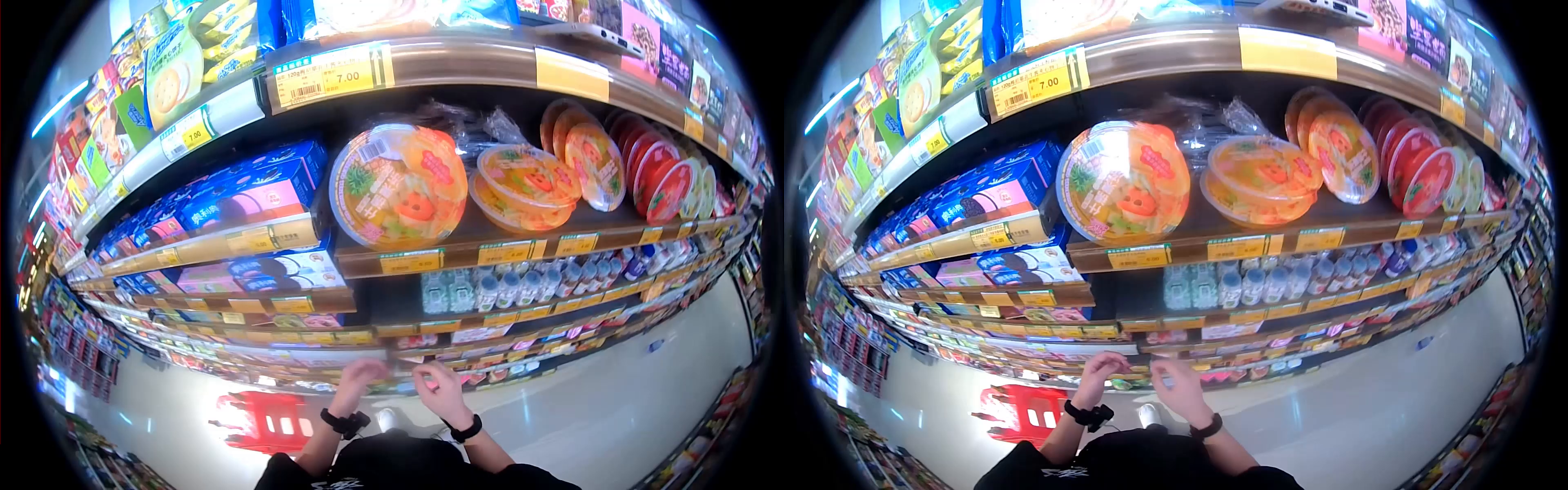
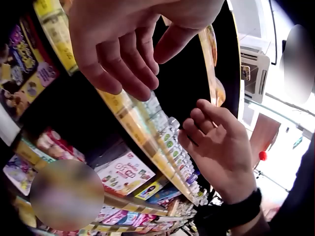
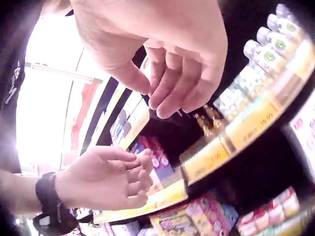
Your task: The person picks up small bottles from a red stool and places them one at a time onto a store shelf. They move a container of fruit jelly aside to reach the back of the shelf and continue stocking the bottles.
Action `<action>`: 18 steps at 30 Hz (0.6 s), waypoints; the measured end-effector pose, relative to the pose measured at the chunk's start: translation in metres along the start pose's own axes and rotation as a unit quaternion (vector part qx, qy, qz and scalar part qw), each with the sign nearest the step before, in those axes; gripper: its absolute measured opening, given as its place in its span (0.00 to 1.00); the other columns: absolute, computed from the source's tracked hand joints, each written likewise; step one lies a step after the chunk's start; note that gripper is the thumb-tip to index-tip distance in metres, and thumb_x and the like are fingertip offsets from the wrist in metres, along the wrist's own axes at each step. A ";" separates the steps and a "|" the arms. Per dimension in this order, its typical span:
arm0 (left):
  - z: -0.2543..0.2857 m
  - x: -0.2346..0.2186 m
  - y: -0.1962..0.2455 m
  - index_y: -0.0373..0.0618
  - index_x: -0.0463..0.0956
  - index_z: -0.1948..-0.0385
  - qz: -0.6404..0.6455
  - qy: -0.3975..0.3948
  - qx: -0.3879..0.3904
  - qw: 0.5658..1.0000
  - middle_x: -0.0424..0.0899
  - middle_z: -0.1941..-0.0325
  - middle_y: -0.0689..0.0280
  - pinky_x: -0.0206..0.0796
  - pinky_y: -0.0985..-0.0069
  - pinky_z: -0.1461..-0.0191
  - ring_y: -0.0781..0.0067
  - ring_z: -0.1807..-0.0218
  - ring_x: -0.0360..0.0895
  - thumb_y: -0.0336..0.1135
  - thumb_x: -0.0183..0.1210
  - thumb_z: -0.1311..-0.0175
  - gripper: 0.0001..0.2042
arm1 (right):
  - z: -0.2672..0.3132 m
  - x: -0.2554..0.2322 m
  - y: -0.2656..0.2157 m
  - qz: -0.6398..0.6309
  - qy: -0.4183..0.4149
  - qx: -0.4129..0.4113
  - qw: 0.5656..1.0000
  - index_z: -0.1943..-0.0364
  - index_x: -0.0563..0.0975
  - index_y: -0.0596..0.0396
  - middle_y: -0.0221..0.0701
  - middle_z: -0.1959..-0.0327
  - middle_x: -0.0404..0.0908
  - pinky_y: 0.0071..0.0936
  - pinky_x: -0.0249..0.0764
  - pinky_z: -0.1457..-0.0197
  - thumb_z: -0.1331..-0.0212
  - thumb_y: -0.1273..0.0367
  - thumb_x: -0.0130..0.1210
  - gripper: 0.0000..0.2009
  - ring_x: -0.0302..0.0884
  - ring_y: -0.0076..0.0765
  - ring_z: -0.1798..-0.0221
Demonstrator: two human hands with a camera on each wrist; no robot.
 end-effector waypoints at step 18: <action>0.128 -0.216 -0.025 0.36 0.75 0.61 0.173 0.232 0.081 0.954 0.80 0.64 0.65 0.68 0.78 0.54 0.75 0.61 0.77 0.25 0.50 0.37 0.07 | 0.053 0.167 -0.022 0.007 -0.207 0.199 0.958 0.67 0.79 0.61 0.30 0.76 0.80 0.20 0.74 0.67 0.44 0.75 0.57 0.03 0.79 0.21 0.70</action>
Point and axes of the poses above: each hand's wrist, its own z-axis away from the middle knuckle, its own x-axis out of the palm, y = z × x, the point moved 1 cm from there along -z, towards the middle knuckle
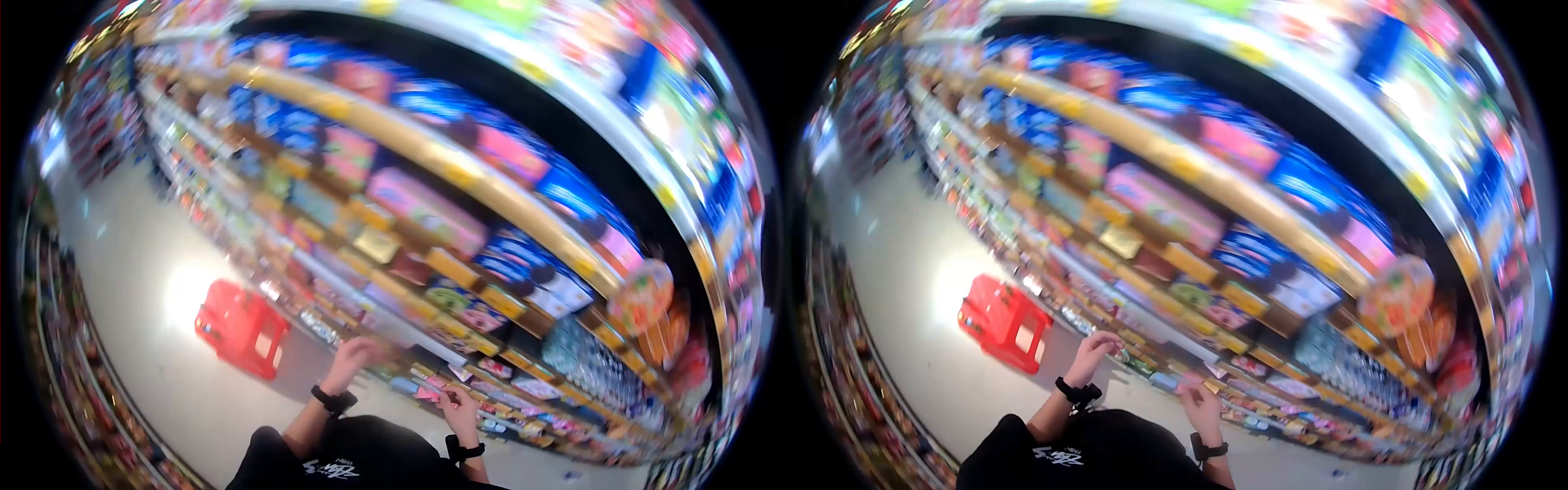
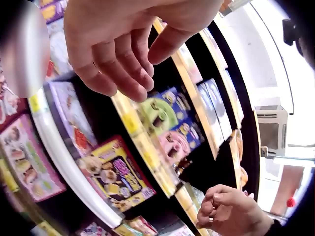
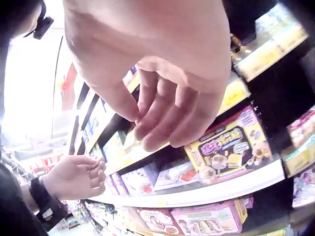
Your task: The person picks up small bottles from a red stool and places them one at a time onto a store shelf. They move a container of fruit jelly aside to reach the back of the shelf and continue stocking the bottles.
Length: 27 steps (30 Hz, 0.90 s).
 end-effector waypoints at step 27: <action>0.057 -0.323 -0.088 0.39 0.72 0.57 0.171 0.508 -0.125 0.835 0.81 0.64 0.64 0.68 0.80 0.62 0.77 0.63 0.78 0.31 0.46 0.36 0.10 | -0.151 0.596 -0.027 0.275 -0.471 -0.408 0.732 0.44 0.68 0.50 0.45 0.45 0.64 0.42 0.75 0.55 0.50 0.72 0.54 0.24 0.73 0.51 0.51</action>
Point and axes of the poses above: each hand's wrist, its own z-axis away from the middle knuckle, its own x-axis out of the palm, y = z × x, the point moved 1 cm from there along -z, towards the middle knuckle
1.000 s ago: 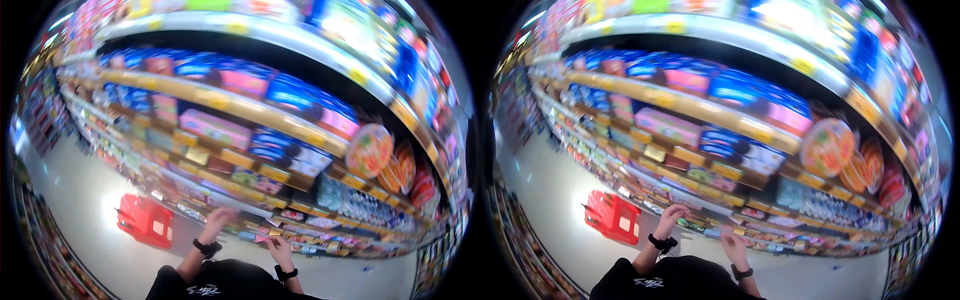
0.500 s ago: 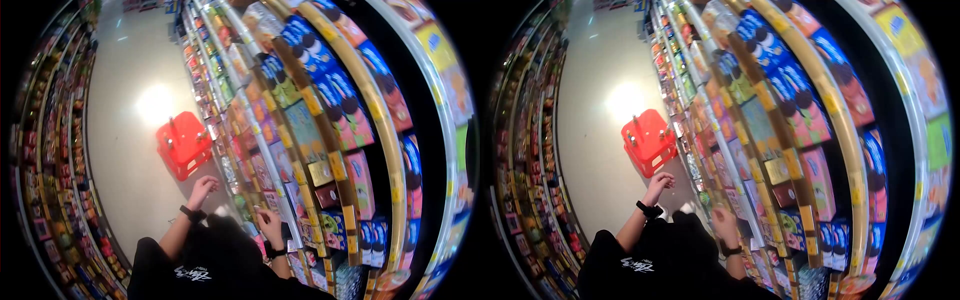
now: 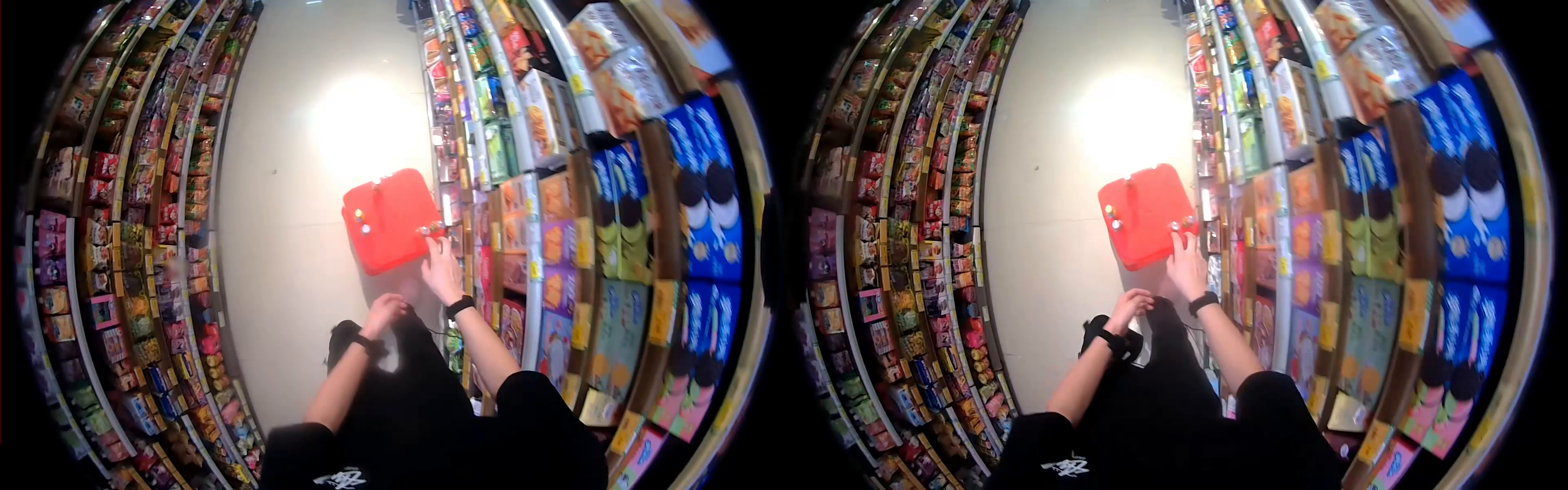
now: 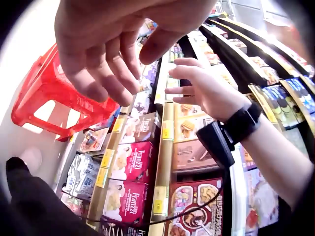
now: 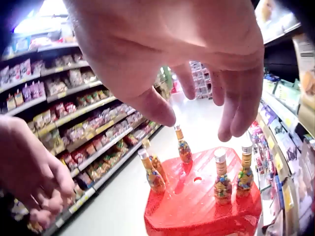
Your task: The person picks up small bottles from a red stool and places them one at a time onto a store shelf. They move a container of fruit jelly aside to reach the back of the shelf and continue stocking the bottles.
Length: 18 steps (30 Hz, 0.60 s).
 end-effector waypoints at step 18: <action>-0.074 -0.036 0.061 0.42 0.58 0.36 -0.087 -0.047 -0.014 0.995 0.63 0.34 0.62 0.64 0.74 0.46 0.71 0.42 0.68 0.38 0.50 0.36 0.26 | -0.043 0.022 -0.028 -0.117 0.026 0.061 0.991 0.65 0.76 0.59 0.37 0.68 0.74 0.29 0.74 0.64 0.49 0.75 0.56 0.07 0.77 0.37 0.68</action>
Point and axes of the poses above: each hand's wrist, its own z-axis away from the middle knuckle, its own x-axis out of the palm, y = z × x, the point moved 1 cm from there along -z, towards the middle knuckle
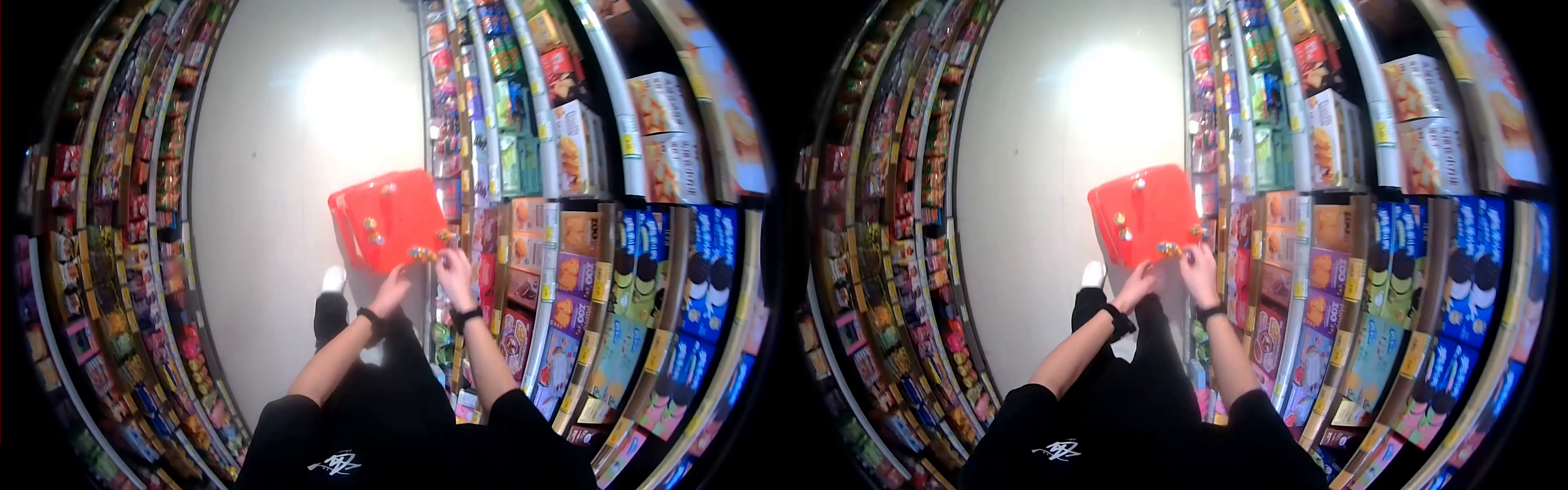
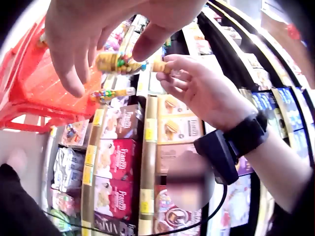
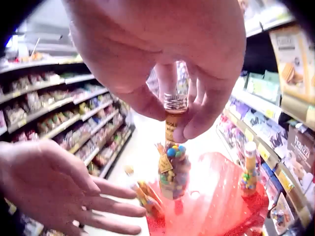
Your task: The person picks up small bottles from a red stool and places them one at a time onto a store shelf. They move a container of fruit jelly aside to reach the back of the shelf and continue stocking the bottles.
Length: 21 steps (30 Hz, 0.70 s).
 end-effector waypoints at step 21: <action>0.214 0.098 0.095 0.33 0.74 0.51 -0.057 -0.357 0.115 0.925 0.81 0.56 0.64 0.67 0.78 0.47 0.77 0.54 0.76 0.33 0.58 0.38 0.16 | 0.272 -0.209 -0.190 -0.046 0.467 0.122 0.875 0.59 0.77 0.56 0.32 0.65 0.80 0.22 0.75 0.59 0.54 0.76 0.64 0.15 0.80 0.27 0.63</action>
Point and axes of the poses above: each hand's wrist, its own z-axis away from the middle knuckle, its own x-axis out of the palm, y = z × x, the point moved 1 cm from there along -z, towards the middle knuckle
